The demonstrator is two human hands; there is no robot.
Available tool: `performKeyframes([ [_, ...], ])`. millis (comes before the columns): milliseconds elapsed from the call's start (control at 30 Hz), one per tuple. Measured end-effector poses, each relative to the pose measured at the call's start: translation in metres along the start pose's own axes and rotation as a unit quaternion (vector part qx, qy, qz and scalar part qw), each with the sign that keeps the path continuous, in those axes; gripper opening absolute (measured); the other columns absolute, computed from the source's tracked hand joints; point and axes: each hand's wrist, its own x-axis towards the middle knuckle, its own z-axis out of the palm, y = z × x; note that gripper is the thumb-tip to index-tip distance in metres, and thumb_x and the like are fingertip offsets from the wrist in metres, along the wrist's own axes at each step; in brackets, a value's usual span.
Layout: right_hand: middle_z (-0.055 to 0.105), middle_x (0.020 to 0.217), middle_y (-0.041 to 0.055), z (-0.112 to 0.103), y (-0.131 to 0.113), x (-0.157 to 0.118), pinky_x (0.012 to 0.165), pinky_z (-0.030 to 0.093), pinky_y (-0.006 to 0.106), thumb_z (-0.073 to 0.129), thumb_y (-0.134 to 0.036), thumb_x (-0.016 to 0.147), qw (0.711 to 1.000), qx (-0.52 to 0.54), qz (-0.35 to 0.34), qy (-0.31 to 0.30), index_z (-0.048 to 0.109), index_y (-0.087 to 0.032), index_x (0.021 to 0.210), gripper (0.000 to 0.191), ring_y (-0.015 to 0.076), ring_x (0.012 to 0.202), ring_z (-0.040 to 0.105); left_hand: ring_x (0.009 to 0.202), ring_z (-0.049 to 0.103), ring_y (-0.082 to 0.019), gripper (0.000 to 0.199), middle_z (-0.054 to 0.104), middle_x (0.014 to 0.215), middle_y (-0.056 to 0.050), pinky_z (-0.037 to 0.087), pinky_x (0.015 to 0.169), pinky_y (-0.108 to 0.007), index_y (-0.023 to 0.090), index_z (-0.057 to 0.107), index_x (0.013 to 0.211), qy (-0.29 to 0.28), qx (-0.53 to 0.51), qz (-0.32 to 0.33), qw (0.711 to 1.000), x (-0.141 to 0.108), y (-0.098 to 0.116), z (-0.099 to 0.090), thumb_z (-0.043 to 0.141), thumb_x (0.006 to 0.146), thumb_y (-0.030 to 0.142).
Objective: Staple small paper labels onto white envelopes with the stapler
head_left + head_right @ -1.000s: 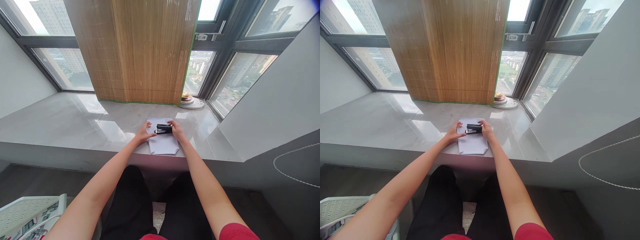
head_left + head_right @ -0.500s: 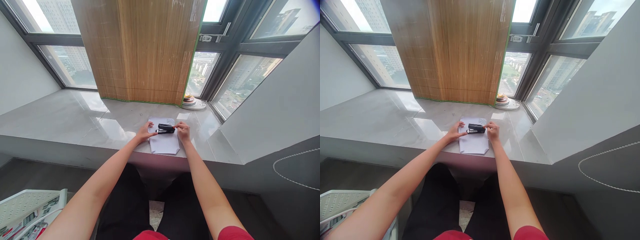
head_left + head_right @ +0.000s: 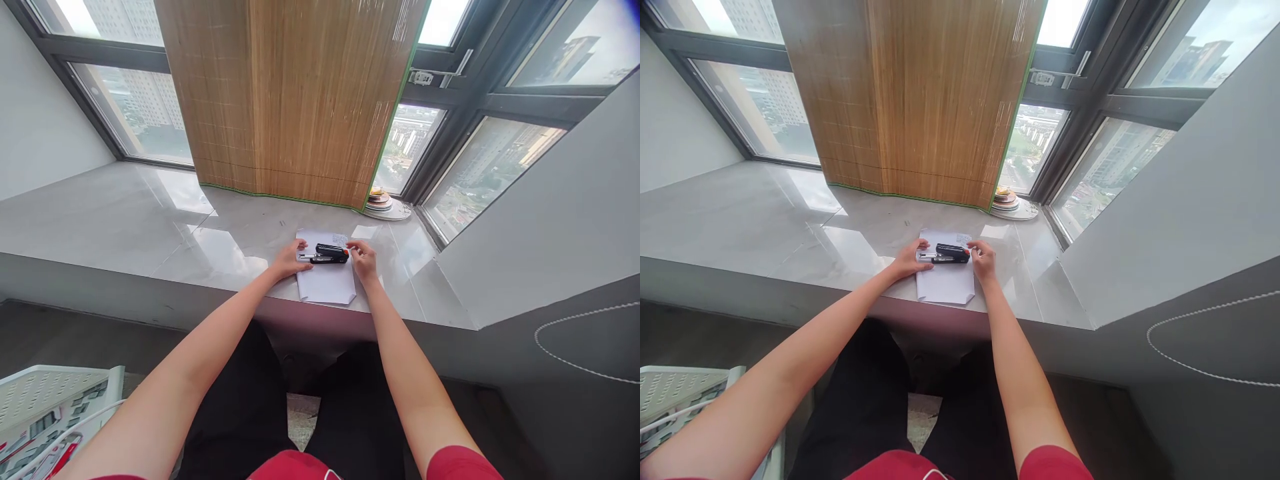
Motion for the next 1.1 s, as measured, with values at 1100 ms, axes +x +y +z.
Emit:
performKeyframes([
  [1100, 0.084, 0.129, 0.0041, 0.018, -0.121, -0.115, 0.124, 0.051, 0.041, 0.061, -0.002, 0.105, 0.852, -0.267, -0.450, 0.033, 0.076, -0.027, 0.138, 0.044, 0.0209, 0.126, 0.075, 0.149, 0.064, -0.029, 0.050, 0.072, 0.149, -0.021, 0.057, 0.121, -0.047, 0.011, 0.071, 0.135, 0.210, -0.760, -0.172, 0.590, -0.050, 0.085, 0.019, 0.031, 0.116, 0.034],
])
